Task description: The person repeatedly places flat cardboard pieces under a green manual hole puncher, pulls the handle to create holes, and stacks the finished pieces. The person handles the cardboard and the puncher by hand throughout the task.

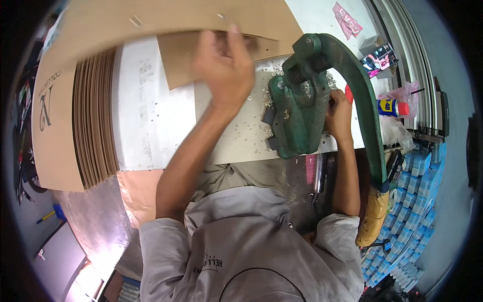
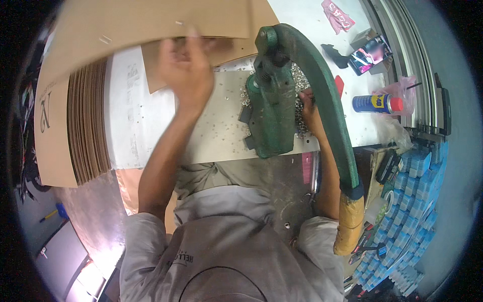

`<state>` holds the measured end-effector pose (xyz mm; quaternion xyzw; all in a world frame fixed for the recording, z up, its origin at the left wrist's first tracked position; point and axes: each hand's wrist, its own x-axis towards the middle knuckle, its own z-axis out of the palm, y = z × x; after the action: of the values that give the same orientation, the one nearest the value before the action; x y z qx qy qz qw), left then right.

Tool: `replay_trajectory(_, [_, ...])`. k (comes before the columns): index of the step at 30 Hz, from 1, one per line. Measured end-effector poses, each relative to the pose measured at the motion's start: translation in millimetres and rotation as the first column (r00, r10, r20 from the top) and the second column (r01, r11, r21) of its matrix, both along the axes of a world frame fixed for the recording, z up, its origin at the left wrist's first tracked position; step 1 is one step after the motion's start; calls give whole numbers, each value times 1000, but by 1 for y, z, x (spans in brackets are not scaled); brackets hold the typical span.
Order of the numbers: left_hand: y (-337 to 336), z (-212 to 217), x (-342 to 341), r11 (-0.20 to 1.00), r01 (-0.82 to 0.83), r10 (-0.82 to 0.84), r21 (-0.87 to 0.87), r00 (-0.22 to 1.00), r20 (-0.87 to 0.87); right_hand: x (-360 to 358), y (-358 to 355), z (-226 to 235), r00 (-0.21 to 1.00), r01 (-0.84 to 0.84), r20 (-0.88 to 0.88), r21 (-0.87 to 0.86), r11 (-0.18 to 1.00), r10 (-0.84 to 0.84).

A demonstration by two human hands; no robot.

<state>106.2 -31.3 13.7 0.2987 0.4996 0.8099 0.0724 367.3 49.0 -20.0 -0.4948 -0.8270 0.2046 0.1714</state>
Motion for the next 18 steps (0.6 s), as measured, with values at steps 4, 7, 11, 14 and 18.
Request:
replay_trajectory(4, [-9, -31, 18, 900, 386, -305, -204, 890, 340, 0, 10, -7, 990, -111, -72, 100, 989, 118])
replay_trajectory(7, [-32, -22, 19, 641, 631, -476, -437, 774, 418, 5, 15, -7, 982, -184, -8, 127, 975, 186])
replay_trajectory(11, [-71, -10, -5, 708, 233, -528, -666, 802, -281, 8, 14, -10, 985, -172, -24, 13, 985, 173])
replay_trajectory(14, [-67, -3, -38, 834, -293, -303, -467, 463, -833, -4, 9, 9, 985, -100, -151, -81, 992, 87])
replay_trajectory(18, [-45, -28, -71, 844, -264, -378, -468, 327, -866, -9, 16, 5, 979, -179, -119, -112, 977, 166])
